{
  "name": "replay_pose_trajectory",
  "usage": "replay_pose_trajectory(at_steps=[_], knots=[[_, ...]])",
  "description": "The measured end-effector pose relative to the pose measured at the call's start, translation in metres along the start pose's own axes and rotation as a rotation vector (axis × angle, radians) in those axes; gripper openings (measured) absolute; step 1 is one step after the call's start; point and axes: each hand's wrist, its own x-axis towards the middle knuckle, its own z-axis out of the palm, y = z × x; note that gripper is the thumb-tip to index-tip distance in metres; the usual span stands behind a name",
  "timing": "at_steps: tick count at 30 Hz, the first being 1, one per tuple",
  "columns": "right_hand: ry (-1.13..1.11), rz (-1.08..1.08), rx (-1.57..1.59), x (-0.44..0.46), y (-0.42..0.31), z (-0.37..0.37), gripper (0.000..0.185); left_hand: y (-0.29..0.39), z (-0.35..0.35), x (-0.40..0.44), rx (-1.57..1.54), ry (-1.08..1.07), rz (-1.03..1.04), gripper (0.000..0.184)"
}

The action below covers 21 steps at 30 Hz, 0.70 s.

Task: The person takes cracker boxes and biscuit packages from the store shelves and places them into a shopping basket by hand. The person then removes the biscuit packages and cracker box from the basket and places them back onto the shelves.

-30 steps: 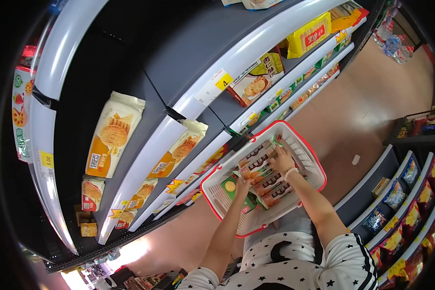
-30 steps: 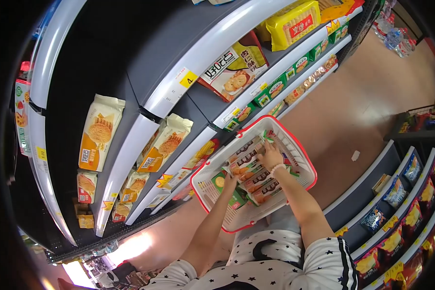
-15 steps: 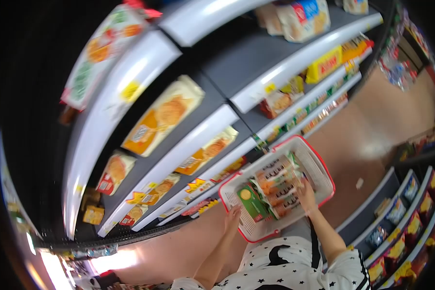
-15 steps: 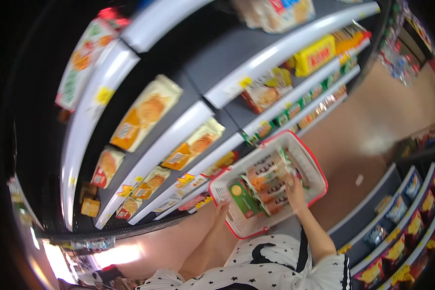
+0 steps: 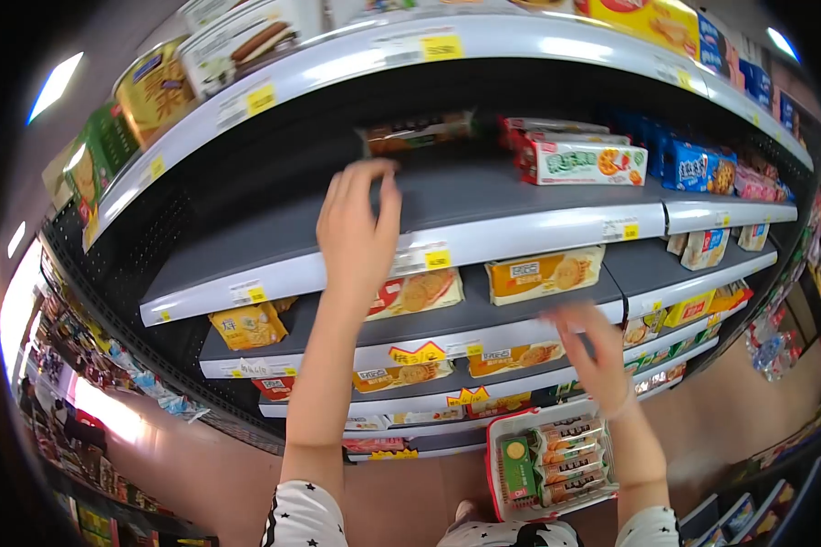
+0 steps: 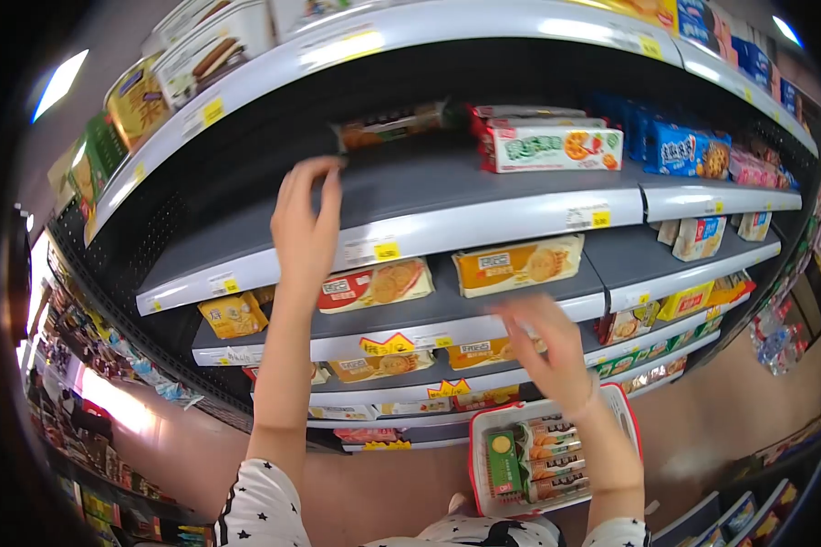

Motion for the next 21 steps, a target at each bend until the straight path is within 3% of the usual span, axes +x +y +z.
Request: replay_pose_trajectory(at_steps=[2, 4, 7, 11, 13, 14, 16, 17, 21], knots=[[-0.017, -0.138, -0.097, 0.062, -0.009, 0.020, 0.021, -0.023, 0.005, 0.031, 0.096, -0.056, -0.083, 0.018], [0.020, -0.311, -0.296, 0.122, -0.012, 0.043, 0.018, -0.051, 0.016, 0.044, 0.333, -0.383, -0.396, 0.028], [-0.090, -0.301, -0.626, 0.203, 0.017, 0.070, 0.022, -0.081, 0.038, 0.028, 0.524, -0.454, -0.352, 0.037], [-0.290, -0.231, -0.937, 0.283, 0.093, 0.108, 0.036, -0.079, 0.043, 0.025, 0.511, -0.342, -0.328, 0.036], [-0.392, -0.278, -1.166, 0.307, 0.115, 0.115, 0.058, -0.081, 0.045, 0.024, 0.517, -0.357, -0.354, 0.036], [-0.390, -0.293, -1.175, 0.320, 0.119, 0.116, 0.058, -0.081, 0.046, 0.024, 0.513, -0.341, -0.360, 0.036], [-0.569, 0.015, -1.127, 0.340, 0.117, 0.120, 0.073, -0.082, 0.048, 0.022, 0.545, -0.385, -0.391, 0.036], [-0.466, 0.042, -1.116, 0.340, 0.119, 0.122, 0.082, -0.082, 0.049, 0.022, 0.568, -0.373, -0.395, 0.036], [-0.459, 0.083, -1.055, 0.345, 0.133, 0.121, 0.080, -0.084, 0.052, 0.021, 0.613, -0.259, -0.355, 0.035]])
